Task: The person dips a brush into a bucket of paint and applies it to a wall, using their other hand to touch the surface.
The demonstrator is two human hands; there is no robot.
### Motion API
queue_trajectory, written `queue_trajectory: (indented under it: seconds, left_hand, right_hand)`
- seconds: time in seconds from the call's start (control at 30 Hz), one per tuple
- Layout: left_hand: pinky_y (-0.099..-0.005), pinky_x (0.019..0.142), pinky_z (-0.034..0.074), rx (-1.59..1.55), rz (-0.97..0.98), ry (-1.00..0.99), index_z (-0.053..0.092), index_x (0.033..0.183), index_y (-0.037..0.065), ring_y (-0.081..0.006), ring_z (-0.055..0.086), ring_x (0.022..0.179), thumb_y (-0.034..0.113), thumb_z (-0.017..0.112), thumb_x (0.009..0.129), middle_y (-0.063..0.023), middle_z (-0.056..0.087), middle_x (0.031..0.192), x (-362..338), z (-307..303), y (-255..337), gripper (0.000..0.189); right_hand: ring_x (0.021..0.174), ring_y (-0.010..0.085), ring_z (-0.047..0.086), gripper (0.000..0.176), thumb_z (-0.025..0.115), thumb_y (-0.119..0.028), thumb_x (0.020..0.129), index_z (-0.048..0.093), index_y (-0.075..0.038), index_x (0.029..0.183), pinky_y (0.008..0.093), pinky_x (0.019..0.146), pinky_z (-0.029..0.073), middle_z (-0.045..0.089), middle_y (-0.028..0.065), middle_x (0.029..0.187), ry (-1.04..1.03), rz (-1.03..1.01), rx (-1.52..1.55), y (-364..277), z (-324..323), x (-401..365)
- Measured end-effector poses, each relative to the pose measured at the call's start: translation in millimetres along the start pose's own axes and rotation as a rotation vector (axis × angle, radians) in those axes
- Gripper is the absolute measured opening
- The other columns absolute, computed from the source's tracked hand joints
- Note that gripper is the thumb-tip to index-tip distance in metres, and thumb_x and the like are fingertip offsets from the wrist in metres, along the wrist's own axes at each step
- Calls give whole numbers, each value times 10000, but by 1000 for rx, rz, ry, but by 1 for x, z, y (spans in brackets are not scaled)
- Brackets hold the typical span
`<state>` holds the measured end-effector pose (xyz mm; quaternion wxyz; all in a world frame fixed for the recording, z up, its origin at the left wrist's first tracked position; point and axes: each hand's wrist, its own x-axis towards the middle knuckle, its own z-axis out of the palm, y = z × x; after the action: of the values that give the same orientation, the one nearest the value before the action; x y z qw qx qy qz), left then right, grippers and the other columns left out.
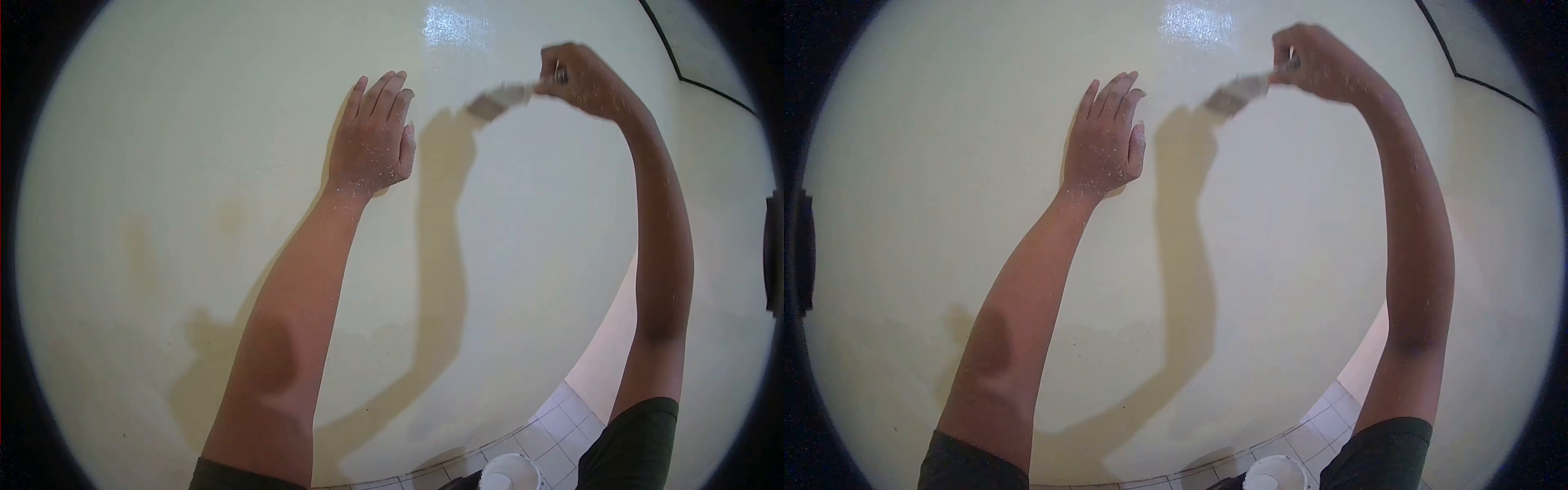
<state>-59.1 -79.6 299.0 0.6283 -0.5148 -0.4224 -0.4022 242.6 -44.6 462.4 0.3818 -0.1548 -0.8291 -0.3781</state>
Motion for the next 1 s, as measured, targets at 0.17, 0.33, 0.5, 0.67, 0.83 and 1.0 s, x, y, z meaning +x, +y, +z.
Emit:
queue_trajectory:
  seconds: [0.17,0.33,0.5,0.67,0.83,1.0]
  left_hand:
    - [-492,1259,266,-10,-11,11,520,1331,62,-270,426,1432,171,534,916,-122,484,1489,1,0,2,429]
    - [-493,1258,268,2,-6,11,526,1325,57,-274,430,1430,163,532,913,-123,494,1480,1,-4,4,425]
    - [-499,1255,271,5,16,8,533,1313,52,-277,436,1424,155,532,903,-125,497,1479,2,-5,4,422]
    - [-502,1254,271,12,37,-9,539,1301,51,-278,440,1421,140,527,894,-126,498,1479,3,-4,1,416]
    - [-502,1249,279,27,36,-26,544,1293,50,-284,453,1410,141,515,905,-125,512,1467,2,2,-2,400]
    - [-505,1241,290,36,42,-11,548,1293,50,-296,468,1397,152,503,917,-132,518,1460,3,3,-2,391]
  right_hand:
    - [677,262,625,147,752,-86,843,651,7,791,426,611,478,659,172,751,246,260,-83,30,-4,59]
    - [714,289,678,135,761,-99,841,678,-12,781,438,633,508,709,185,778,540,251,-182,37,0,74]
    - [764,264,686,198,821,-166,827,688,-26,782,411,646,520,714,154,787,259,294,-17,31,-16,41]
    - [671,157,562,328,844,-140,796,557,6,736,347,619,462,599,88,708,-38,8,59,34,1,3]
    - [717,152,589,352,848,-135,781,529,0,720,332,642,475,634,80,779,-214,74,94,44,3,-13]
    - [753,214,641,249,835,-164,811,642,-14,769,377,652,509,684,127,798,47,134,-16,69,-2,8]
